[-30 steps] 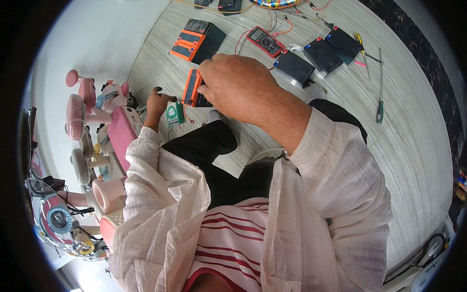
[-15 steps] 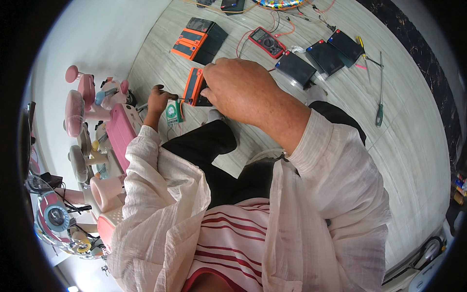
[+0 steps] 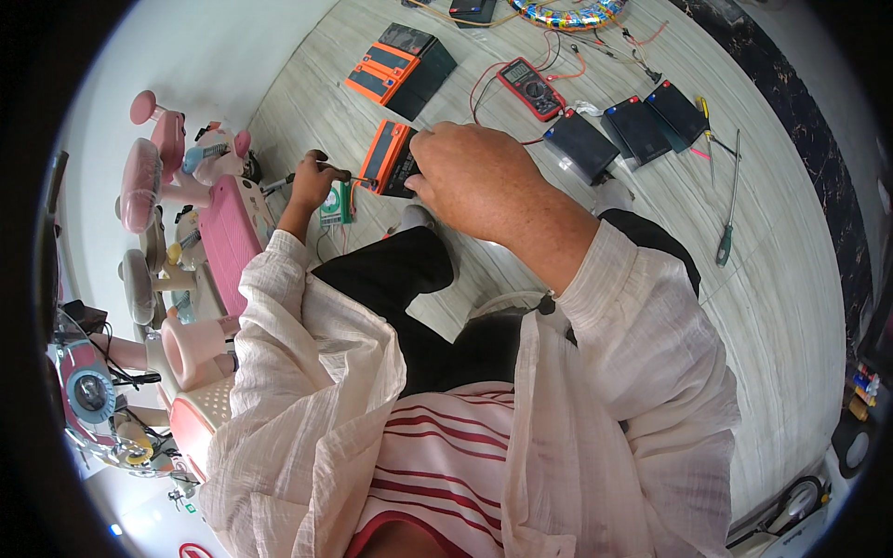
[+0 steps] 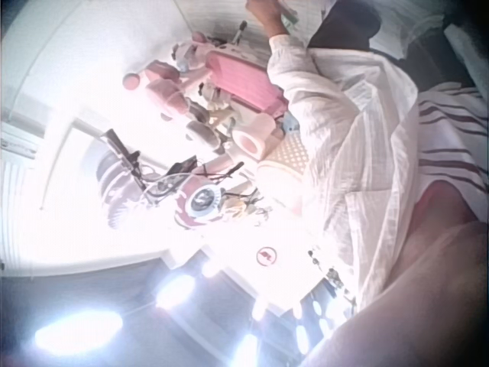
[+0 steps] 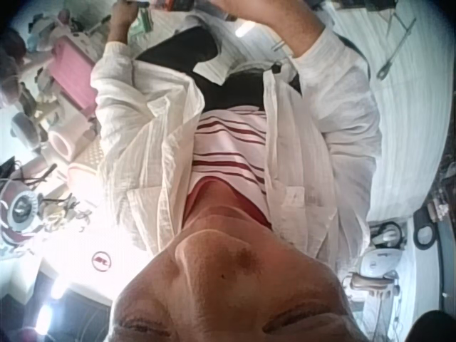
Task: The person retrieves a wipe, walks through a showroom of electric scooters, and sits on the floor. They then use a screwdriver and multimeter to connect wires and test several small batteries.
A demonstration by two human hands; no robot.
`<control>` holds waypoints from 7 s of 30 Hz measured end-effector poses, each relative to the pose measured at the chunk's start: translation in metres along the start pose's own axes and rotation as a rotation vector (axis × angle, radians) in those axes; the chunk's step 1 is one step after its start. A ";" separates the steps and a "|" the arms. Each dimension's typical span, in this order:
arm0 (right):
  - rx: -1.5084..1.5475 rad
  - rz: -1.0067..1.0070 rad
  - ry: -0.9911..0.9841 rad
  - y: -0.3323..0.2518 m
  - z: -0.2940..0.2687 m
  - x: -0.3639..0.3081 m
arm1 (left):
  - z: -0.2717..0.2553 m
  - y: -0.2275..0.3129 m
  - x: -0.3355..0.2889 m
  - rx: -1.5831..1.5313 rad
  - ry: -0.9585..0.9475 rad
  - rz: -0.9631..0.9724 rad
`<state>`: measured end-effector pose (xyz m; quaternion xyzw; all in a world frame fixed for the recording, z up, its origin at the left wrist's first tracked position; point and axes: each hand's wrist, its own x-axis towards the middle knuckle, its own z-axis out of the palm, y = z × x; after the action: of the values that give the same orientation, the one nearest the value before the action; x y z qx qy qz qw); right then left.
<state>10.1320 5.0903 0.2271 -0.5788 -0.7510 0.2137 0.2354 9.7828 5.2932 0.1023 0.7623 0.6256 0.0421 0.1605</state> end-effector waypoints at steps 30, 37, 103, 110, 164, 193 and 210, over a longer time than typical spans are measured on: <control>0.101 0.004 -0.061 0.022 0.049 0.063 | 0.002 -0.006 -0.029 -0.397 0.283 -0.262; 0.057 -0.330 -0.078 -0.038 0.150 0.200 | 0.055 -0.031 -0.024 -0.635 0.330 -0.245; 0.156 -0.586 -0.550 -0.060 0.251 0.284 | 0.224 -0.089 -0.038 -2.114 -0.252 -0.454; -0.272 -0.480 -0.499 -0.078 0.250 0.288 | 0.223 -0.093 -0.047 -2.093 -0.269 -0.531; 0.100 -0.398 -0.269 -0.076 0.276 0.274 | 0.226 -0.098 -0.045 -2.029 -0.277 -0.519; -0.014 -0.229 -0.076 -0.084 0.298 0.257 | 0.234 -0.102 -0.048 -2.053 -0.197 -0.487; 0.188 -0.362 -0.323 -0.062 0.282 0.278 | 0.249 -0.109 -0.045 -1.926 -0.309 -0.547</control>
<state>9.8537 5.3313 0.0685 -0.3690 -0.8469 0.3268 0.1994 9.7370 5.2196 -0.1592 0.1364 0.4509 0.3916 0.7904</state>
